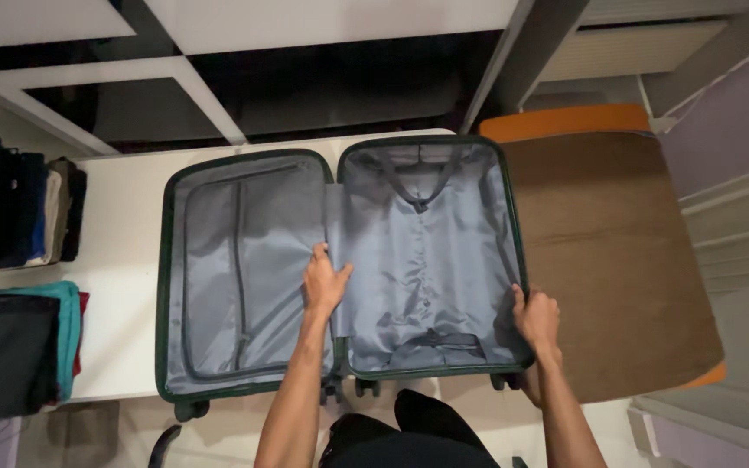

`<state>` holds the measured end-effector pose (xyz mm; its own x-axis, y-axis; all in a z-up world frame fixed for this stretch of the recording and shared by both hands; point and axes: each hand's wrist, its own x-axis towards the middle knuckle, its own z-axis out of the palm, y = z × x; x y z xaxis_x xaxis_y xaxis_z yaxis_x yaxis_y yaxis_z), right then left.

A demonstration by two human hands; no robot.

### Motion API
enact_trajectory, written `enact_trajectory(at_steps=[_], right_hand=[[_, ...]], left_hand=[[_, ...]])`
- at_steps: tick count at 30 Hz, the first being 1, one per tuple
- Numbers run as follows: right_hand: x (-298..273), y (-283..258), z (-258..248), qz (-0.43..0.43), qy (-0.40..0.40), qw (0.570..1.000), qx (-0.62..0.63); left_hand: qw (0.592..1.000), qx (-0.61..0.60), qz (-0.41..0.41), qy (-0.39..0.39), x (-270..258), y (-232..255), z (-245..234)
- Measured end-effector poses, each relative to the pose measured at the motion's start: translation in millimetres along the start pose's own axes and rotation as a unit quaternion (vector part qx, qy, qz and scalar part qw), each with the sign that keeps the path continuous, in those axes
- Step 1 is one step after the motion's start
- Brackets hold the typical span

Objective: The person retrieves a green suitcase from under a table, places it on the table, and unzips it. They then pick up several folded clothes from a nearby surface and place them one by one into the suitcase, pressing them down to fit.

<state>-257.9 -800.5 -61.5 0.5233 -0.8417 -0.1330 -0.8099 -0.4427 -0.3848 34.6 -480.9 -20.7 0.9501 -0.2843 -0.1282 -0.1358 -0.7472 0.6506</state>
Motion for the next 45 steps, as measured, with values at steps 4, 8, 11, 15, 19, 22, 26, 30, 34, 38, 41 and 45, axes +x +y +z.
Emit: enact_trajectory(at_steps=[4, 8, 11, 15, 19, 22, 26, 30, 34, 38, 41, 45], right_hand=[[8.1, 12.8, -3.5, -0.028, 0.023, 0.999, -0.003], [15.8, 27.1, 10.9, 0.006, -0.015, 1.000, -0.018], [9.2, 26.0, 19.4, 0.015, -0.014, 1.000, -0.021], [-14.9, -2.8, -3.3, -0.009, 0.035, 0.999, 0.028], [-51.7, -45.0, -20.1, -0.220, 0.308, 0.925, 0.026], [-55.0, -52.3, 11.3, -0.271, 0.177, 0.932, 0.161], [-49.9, -48.8, 72.2, -0.311, -0.054, 0.948, 0.044], [-56.6, -51.4, 75.3, -0.282, -0.134, 0.950, -0.013], [-55.5, -60.3, 57.7, -0.270, -0.103, 0.957, 0.034], [-44.0, -63.0, 50.6, -0.212, -0.091, 0.970, 0.076], [-15.3, -59.9, 54.8, -0.209, -0.217, 0.940, 0.156], [-5.5, -42.0, 51.8, -0.226, -0.464, 0.855, 0.044]], left_hand=[[1.000, -0.016, 0.017, 0.002, -6.1, 1.3, 11.7], [1.000, -0.010, 0.007, 0.008, -15.0, 11.7, 7.9], [0.999, 0.031, -0.009, 0.005, -25.7, 21.1, 8.8], [0.960, 0.247, 0.089, 0.101, -48.6, 20.7, 36.0], [0.848, 0.450, 0.274, 0.062, -76.0, 12.4, 65.6], [0.844, 0.443, 0.291, -0.083, -84.4, 23.2, 79.8], [0.886, 0.279, 0.243, -0.281, -96.1, 28.3, 96.0], [0.922, 0.196, 0.210, -0.260, -101.8, 2.0, 124.8], [0.945, 0.146, 0.194, -0.219, -113.3, -17.8, 140.7], [0.953, 0.144, 0.158, -0.216, -130.0, -12.0, 134.4], [0.958, 0.139, 0.171, -0.184, -138.6, -10.5, 129.4], [0.960, 0.115, 0.116, -0.229, -144.0, -19.0, 127.2]])
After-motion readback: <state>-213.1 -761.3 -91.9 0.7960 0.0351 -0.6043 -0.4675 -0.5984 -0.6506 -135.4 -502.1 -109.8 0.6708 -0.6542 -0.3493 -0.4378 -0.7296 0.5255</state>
